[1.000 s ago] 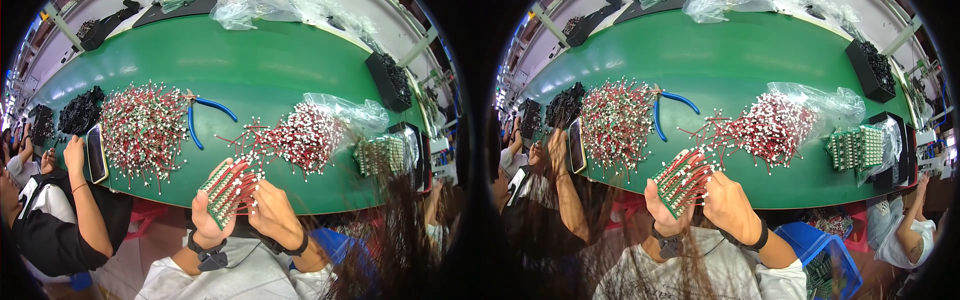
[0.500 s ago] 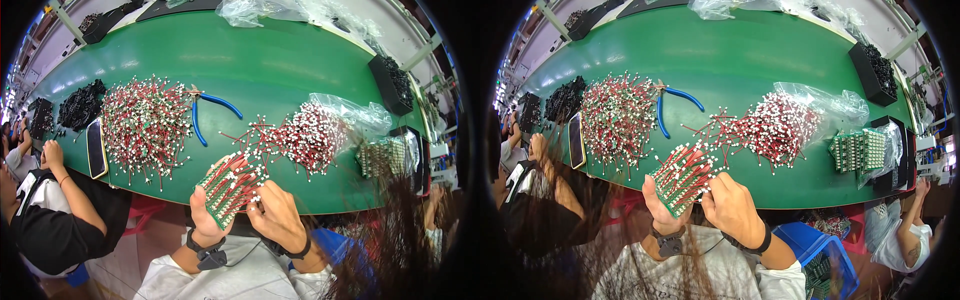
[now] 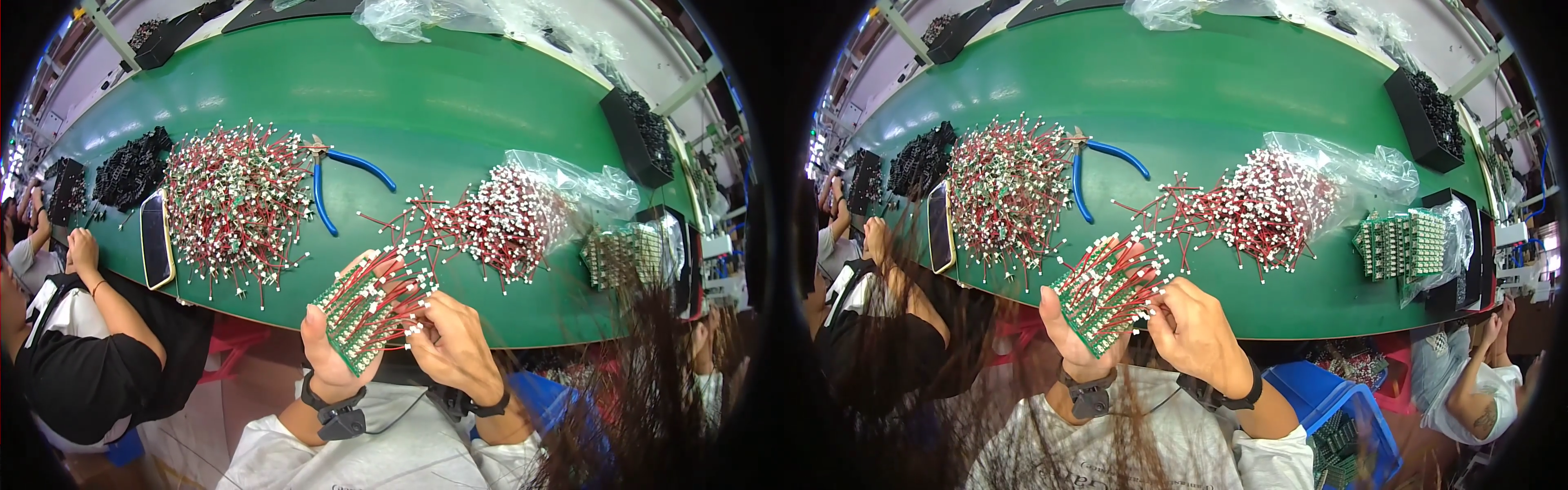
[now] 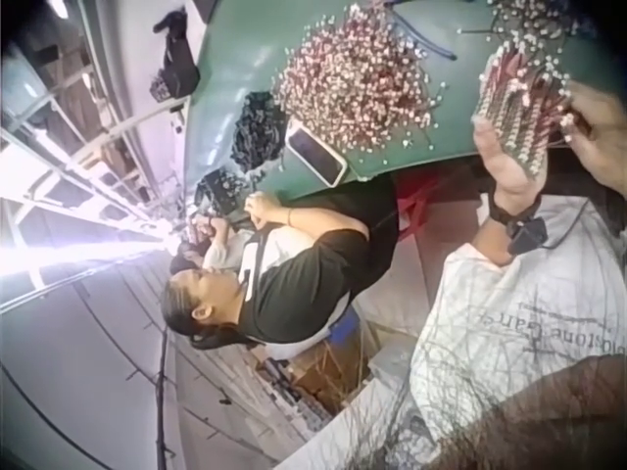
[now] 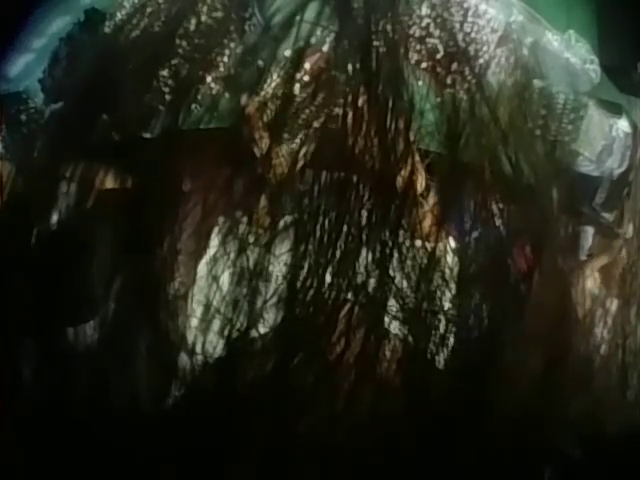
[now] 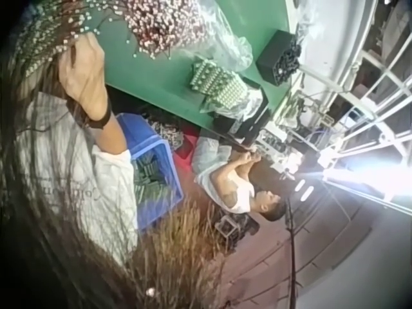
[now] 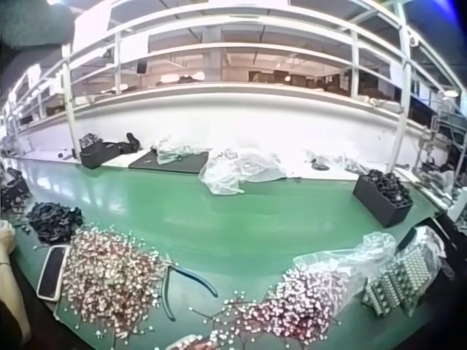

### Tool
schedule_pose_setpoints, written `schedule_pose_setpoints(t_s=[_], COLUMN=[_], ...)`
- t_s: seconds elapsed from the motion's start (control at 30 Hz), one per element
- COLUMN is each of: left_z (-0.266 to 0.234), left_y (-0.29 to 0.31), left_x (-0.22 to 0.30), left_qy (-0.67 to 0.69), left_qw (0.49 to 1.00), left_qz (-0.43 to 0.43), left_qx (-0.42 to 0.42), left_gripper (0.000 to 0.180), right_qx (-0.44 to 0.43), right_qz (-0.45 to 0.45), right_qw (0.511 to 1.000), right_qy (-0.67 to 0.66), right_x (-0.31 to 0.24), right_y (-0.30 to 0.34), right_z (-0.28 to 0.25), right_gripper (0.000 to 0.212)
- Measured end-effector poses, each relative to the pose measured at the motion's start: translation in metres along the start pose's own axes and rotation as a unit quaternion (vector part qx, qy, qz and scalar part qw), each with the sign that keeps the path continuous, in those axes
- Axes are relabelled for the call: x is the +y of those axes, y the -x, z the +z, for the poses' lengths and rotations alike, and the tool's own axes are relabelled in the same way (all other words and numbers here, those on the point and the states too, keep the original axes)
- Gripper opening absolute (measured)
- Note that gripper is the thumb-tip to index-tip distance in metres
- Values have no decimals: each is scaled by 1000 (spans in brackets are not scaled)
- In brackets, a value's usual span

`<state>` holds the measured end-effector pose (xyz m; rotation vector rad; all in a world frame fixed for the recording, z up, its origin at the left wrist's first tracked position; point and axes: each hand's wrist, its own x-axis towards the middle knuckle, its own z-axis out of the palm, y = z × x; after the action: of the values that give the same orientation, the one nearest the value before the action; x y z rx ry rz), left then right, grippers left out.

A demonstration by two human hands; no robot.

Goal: The person assembles a circuit board by inserting the ends of red wires into the board by hand. After filling the board, the person moves a box across the table and then picks up a new board to repeat the process.

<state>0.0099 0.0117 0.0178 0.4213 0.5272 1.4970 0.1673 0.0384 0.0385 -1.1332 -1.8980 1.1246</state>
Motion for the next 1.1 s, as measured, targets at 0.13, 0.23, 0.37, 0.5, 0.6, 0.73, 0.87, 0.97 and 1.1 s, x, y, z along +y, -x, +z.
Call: schedule_pose_setpoints(t_s=[0.13,0.23,0.37,0.5,0.6,0.73,0.87,0.97,1.1], left_z=[0,4,3,-1,-2,-3,0,0,-4], left_y=[0,0,1,-3,-2,-1,0,0,1], left_x=[-3,-6,-7,-10,-11,-14,-14,-14,-14], left_qy=[3,-15,-30,25,40,19,13,10,10], left_qw=[1000,1000,999,1000,999,1000,1000,1000,1000], left_qz=[12,24,27,14,7,11,19,15,11], left_qx=[4,3,0,8,6,11,8,14,15], left_gripper=[100,99,96,93,92,92,94,95,97], right_qx=[20,30,24,20,15,10,-7,-21,-29], right_qz=[-47,-70,-78,-77,-59,-49,-22,2,12], right_qw=[998,985,979,981,984,987,989,989,993], right_qy=[48,154,185,178,167,154,149,143,116], right_x=[-4,-2,-6,-3,3,4,-1,-1,1], right_y=[-1,3,3,3,4,2,1,1,-1], right_z=[1,7,8,7,7,5,1,1,4], right_gripper=[22,22,20,22,23,25,27,29,30])
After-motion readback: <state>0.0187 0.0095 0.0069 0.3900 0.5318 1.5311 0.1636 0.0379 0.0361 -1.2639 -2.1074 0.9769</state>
